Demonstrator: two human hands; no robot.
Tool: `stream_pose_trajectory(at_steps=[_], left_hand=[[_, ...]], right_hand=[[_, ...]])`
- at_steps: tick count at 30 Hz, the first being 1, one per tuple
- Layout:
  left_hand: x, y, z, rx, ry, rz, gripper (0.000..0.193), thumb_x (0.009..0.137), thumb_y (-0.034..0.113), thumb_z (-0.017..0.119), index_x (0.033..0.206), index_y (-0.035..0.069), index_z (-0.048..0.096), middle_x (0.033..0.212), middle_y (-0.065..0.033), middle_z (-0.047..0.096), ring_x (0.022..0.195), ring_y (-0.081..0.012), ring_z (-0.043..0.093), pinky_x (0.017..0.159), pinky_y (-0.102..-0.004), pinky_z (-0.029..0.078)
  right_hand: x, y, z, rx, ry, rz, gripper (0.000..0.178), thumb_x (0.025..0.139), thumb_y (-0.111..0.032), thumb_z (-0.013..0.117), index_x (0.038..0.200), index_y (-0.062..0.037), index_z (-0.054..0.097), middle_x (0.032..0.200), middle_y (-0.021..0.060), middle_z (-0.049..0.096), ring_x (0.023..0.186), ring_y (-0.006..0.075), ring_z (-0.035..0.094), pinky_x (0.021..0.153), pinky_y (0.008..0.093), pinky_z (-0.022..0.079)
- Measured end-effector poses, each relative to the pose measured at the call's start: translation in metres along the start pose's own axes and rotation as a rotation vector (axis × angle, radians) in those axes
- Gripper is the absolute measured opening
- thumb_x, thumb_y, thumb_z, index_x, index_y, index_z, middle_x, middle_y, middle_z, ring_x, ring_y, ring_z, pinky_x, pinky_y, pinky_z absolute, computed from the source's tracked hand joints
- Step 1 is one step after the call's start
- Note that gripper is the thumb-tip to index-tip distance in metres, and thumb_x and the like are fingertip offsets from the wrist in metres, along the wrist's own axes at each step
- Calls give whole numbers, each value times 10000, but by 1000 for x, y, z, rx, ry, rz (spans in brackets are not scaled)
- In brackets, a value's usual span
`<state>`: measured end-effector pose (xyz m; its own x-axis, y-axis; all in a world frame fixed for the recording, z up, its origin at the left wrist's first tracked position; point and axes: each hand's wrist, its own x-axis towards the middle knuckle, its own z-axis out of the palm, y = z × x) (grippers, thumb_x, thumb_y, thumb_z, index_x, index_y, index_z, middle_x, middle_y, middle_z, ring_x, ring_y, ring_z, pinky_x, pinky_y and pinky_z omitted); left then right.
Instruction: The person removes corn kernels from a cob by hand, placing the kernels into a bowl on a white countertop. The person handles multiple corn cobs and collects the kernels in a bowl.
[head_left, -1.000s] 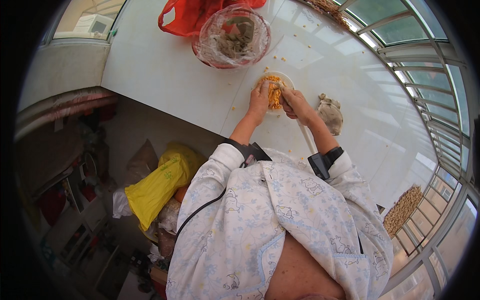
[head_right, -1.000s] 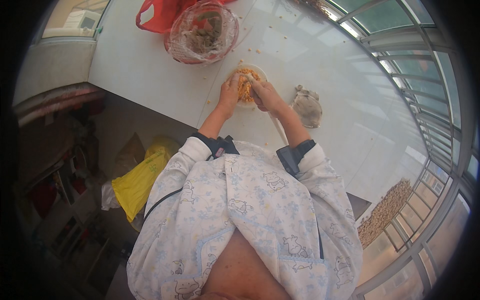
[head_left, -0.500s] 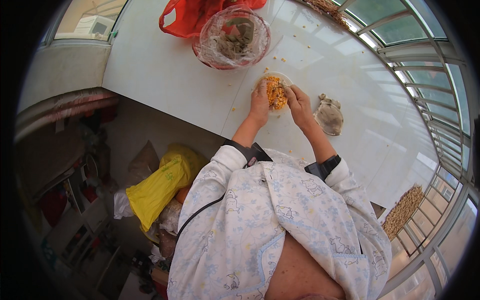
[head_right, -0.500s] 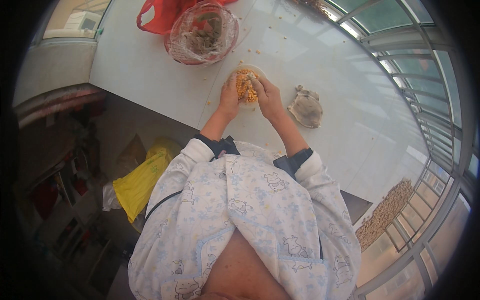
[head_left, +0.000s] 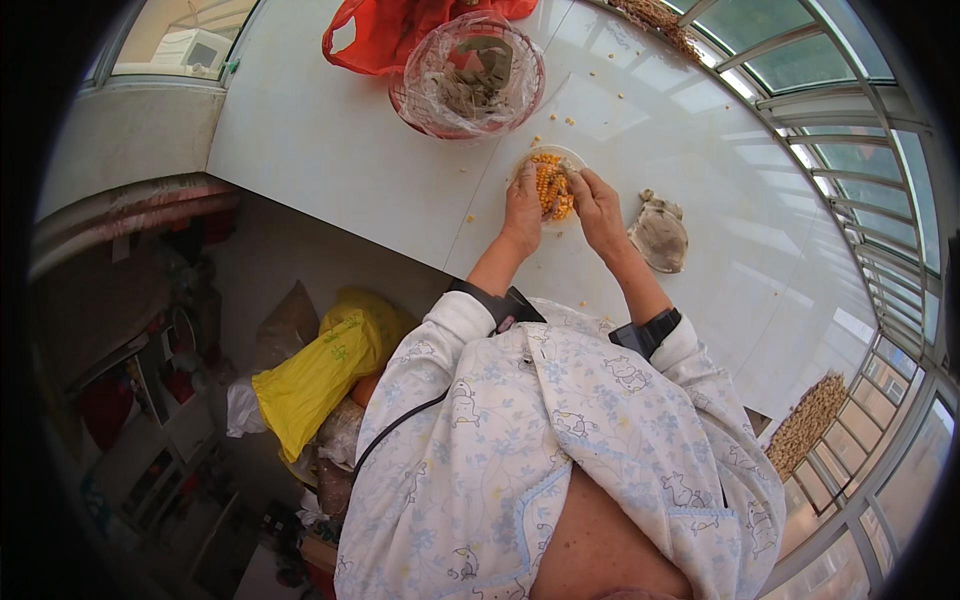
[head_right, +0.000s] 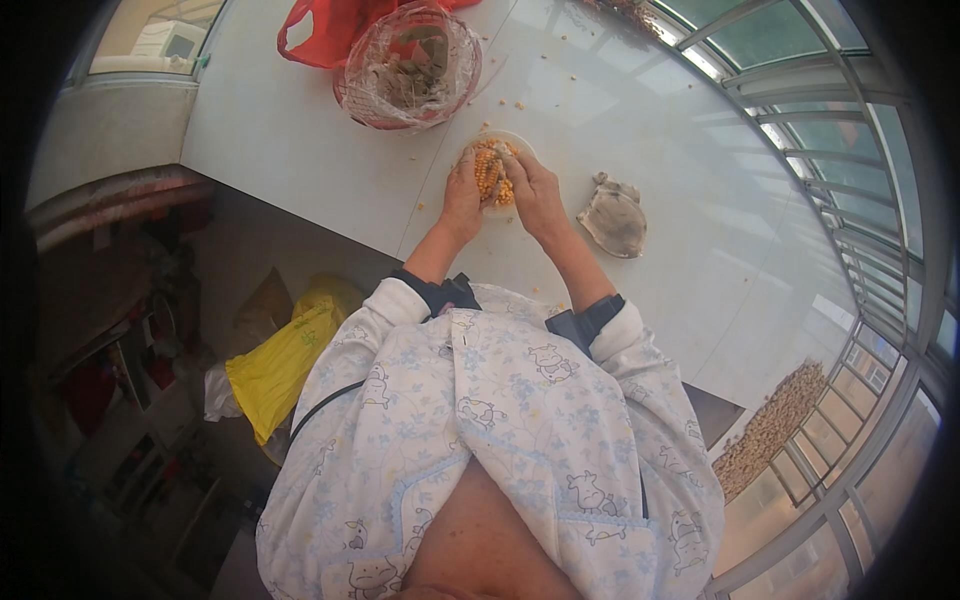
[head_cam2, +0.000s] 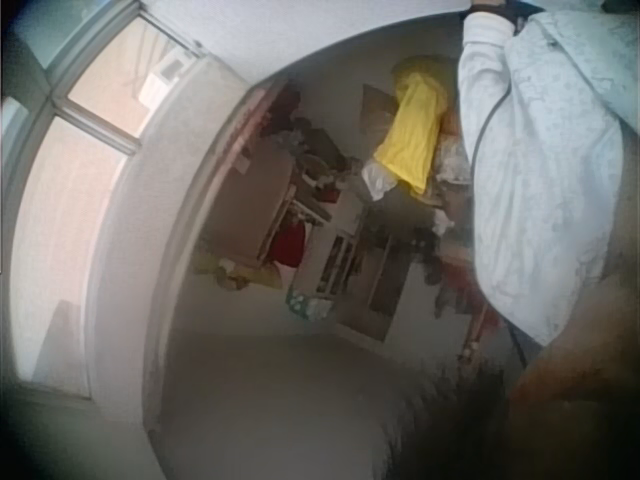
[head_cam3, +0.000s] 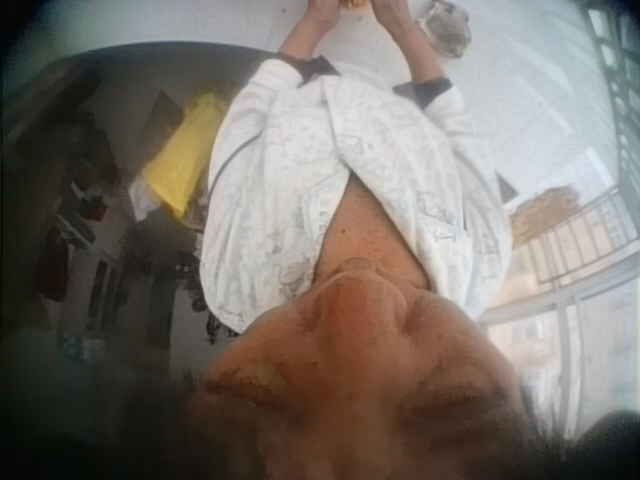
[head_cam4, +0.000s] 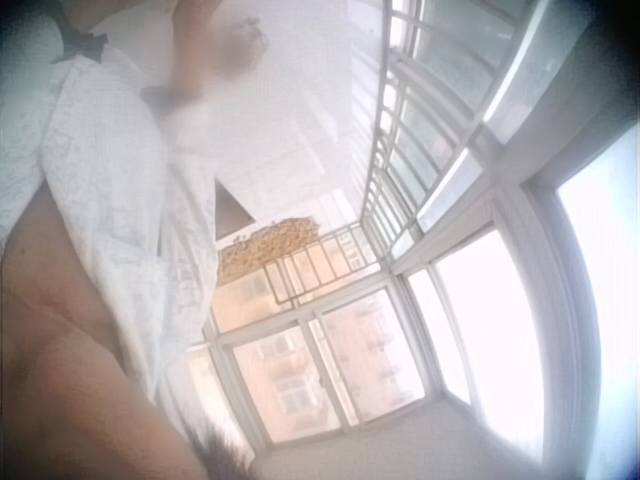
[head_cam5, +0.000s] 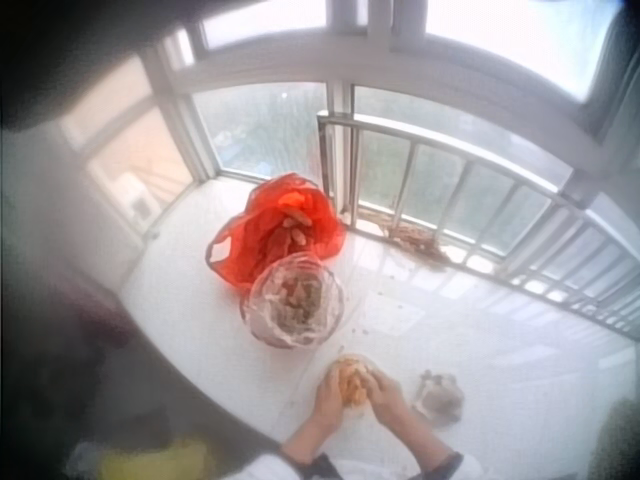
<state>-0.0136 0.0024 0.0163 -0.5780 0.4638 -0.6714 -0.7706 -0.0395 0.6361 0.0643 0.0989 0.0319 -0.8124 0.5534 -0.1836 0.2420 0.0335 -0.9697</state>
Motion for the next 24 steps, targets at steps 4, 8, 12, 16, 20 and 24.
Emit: stream_pose_trajectory(at_steps=[4, 8, 12, 16, 20, 24], left_hand=[[1, -2, -1, -5, 1, 17, 458, 1010, 459, 358, 1226, 93, 530, 1076, -9, 609, 933, -100, 606, 751, -260, 528], [5, -8, 1, 16, 53, 99, 461, 1021, 418, 358, 1240, 50, 529, 1084, -30, 609, 970, -119, 588, 828, -256, 496], [13, -16, -5, 138, 67, 213, 464, 1028, 373, 360, 1222, -1, 555, 1103, -82, 619, 1014, -166, 569, 901, -278, 449], [23, -20, -12, 392, 59, 366, 452, 1022, 336, 377, 1182, -38, 574, 1112, -136, 625, 1017, -206, 570, 917, -312, 437], [30, -15, -15, 455, 7, 320, 438, 1016, 317, 387, 1171, -47, 574, 1090, -147, 635, 1008, -212, 573, 924, -317, 432], [31, -3, -17, 471, -69, 192, 417, 1007, 322, 409, 1156, -21, 592, 1068, -111, 645, 970, -183, 590, 901, -306, 446]], right_hand=[[-1, -3, 1, -43, 15, -19, 295, 996, -234, 479, 792, -23, 511, 655, -22, 427, 606, 76, 382, 539, 254, 345], [-3, -2, 1, -96, 11, -28, 306, 996, -242, 479, 831, 14, 515, 669, 5, 459, 642, 101, 418, 583, 271, 385], [2, 4, -7, -248, -74, 25, 326, 981, -279, 482, 997, 27, 593, 755, 144, 600, 702, 194, 543, 682, 354, 452], [9, 17, -11, -180, -134, 71, 347, 984, -292, 463, 941, 30, 583, 704, 130, 560, 667, 197, 507, 654, 348, 441], [17, 29, -16, -112, -193, 98, 331, 1005, -306, 460, 844, -35, 562, 690, -35, 470, 591, 50, 393, 540, 219, 345], [24, 30, -28, -52, -315, 191, 381, 987, -313, 466, 874, 26, 598, 684, 15, 496, 657, 106, 447, 605, 284, 402]])
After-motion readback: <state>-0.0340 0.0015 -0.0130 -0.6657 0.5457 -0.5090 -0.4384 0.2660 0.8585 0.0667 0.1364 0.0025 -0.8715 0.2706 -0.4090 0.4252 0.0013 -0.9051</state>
